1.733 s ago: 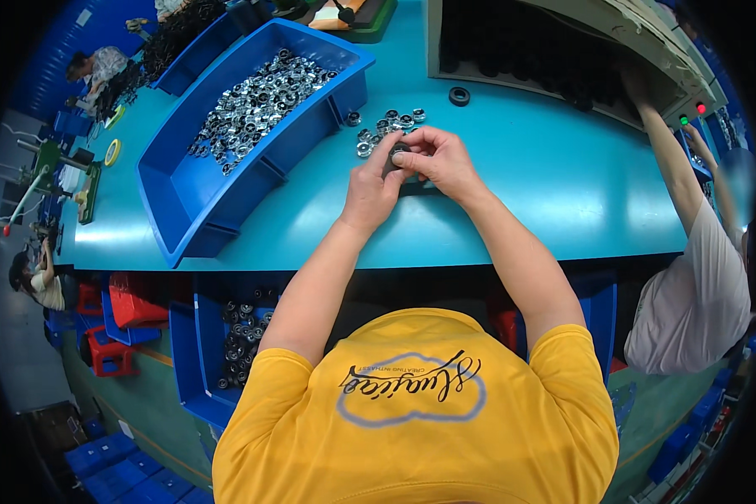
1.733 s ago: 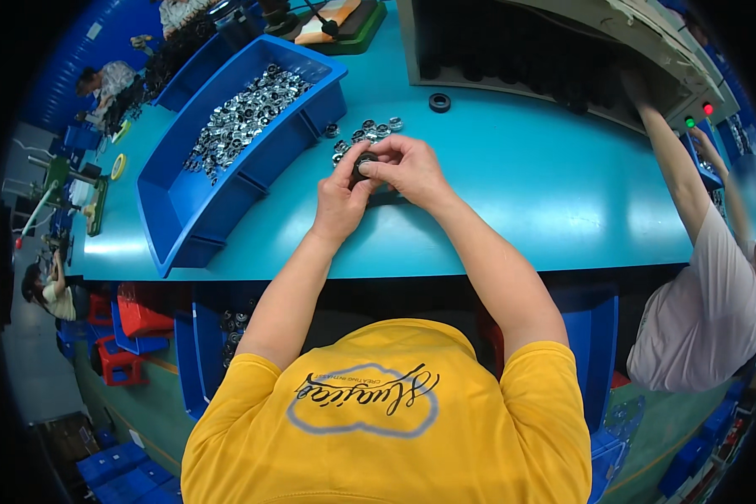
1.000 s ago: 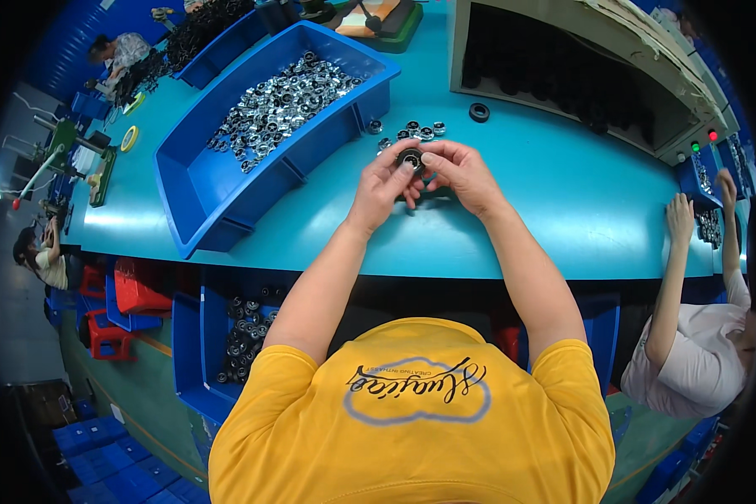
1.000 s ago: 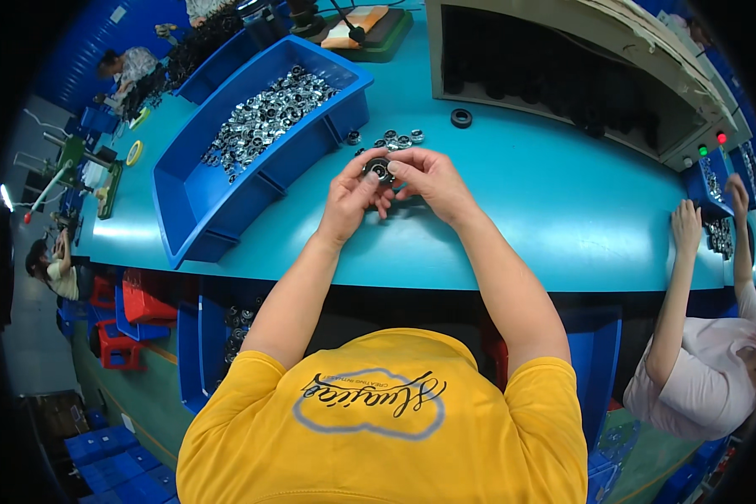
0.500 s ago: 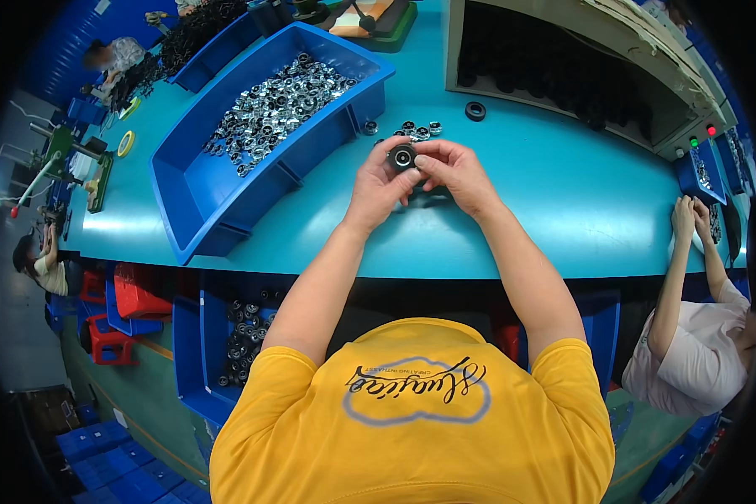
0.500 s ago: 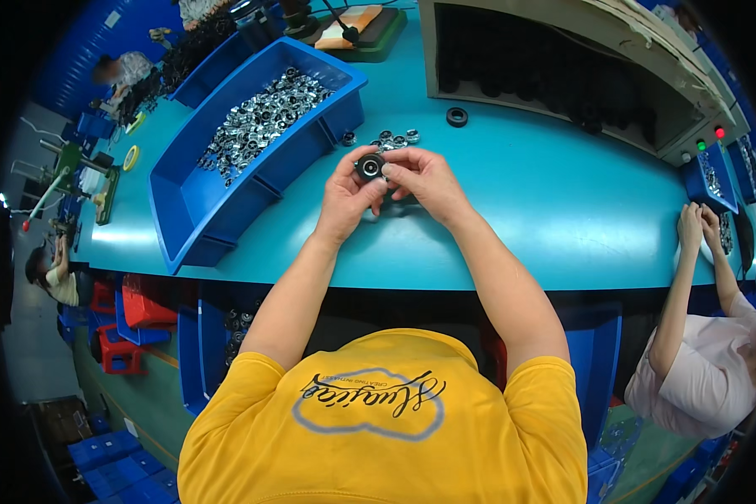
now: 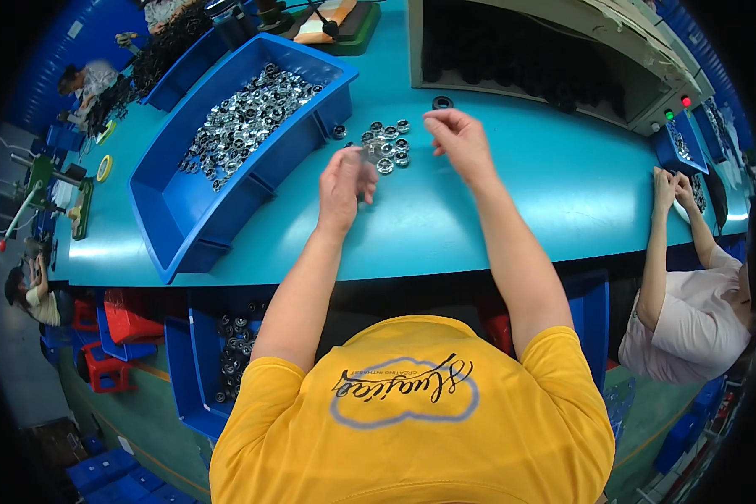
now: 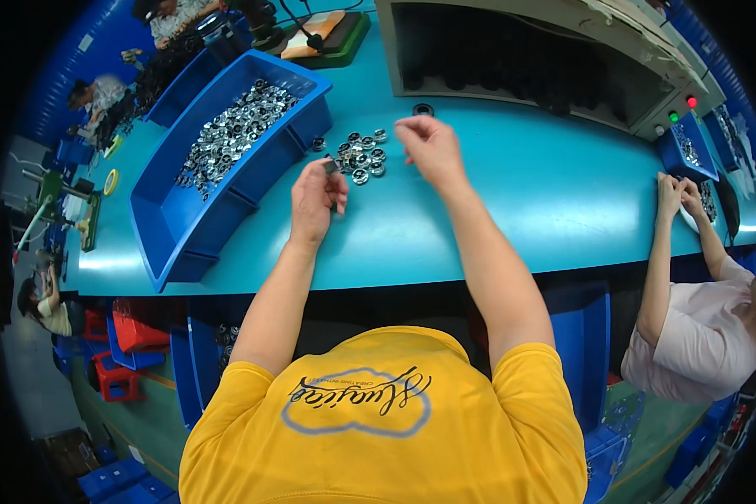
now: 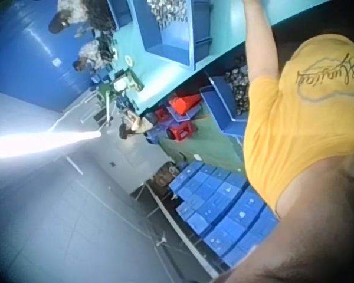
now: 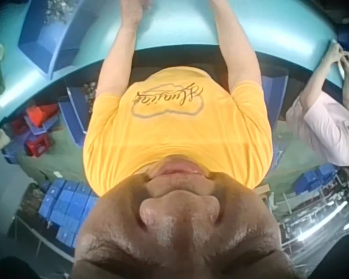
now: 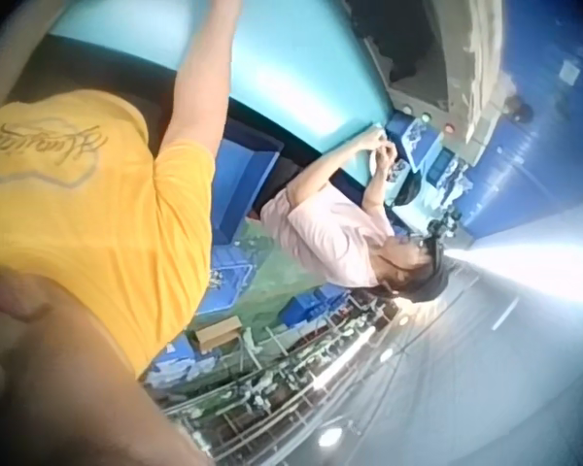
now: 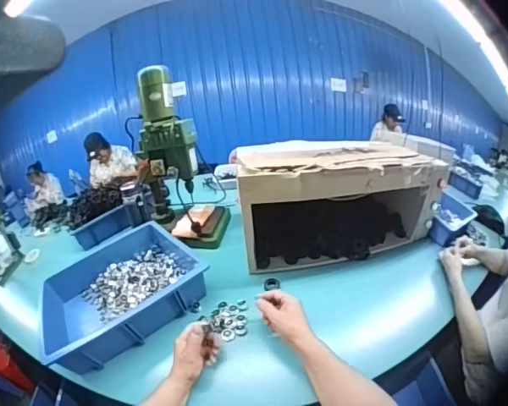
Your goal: Assemble metal weights into plastic fidget spinner frames at a factory workbench.
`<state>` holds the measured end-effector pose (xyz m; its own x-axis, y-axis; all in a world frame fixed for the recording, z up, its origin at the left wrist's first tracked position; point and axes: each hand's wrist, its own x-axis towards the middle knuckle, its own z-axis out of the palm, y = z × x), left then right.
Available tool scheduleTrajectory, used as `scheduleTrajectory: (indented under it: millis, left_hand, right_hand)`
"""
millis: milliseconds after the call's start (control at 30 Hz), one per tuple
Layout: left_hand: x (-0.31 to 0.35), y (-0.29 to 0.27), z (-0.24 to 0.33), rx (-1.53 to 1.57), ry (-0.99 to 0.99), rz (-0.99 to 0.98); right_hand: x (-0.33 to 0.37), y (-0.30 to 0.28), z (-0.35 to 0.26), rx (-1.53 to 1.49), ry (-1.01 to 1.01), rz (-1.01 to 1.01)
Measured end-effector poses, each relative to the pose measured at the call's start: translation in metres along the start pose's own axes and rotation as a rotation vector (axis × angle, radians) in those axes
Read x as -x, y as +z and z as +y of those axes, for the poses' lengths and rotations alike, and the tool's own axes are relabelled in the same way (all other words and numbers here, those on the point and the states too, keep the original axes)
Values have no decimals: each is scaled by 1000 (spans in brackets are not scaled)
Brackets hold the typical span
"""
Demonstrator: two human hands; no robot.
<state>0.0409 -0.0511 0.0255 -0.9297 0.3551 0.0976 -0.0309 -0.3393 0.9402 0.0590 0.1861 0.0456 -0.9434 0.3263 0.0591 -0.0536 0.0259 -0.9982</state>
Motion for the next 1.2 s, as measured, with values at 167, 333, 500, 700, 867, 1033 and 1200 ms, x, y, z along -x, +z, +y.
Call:
scheduleTrajectory:
  millis: [167, 333, 500, 700, 867, 1033, 1200]
  left_hand:
    - [-3, 1, 12, 6, -146, 27]
    - [-2, -2, 14, 79, -171, 51]
    - [13, -5, 35, 142, -178, -41]
    - [82, -40, 77, 80, -83, -134]
    - [139, -71, 101, -47, -69, 35]
    - [163, -81, 97, -86, -80, 96]
    - [147, -64, 86, -42, -25, -28]
  right_hand:
    - [-33, -25, 4, 830, -344, 101]
    - [-43, -29, 27, 1102, -417, 209]
    - [-49, -28, 49, 1105, -470, 258]
    - [-61, -38, 62, 1086, -547, 231]
    - [-65, -45, 69, 1060, -530, 225]
    - [-63, -40, 67, 1078, -602, 274]
    - [-28, -11, 16, 714, -505, 139]
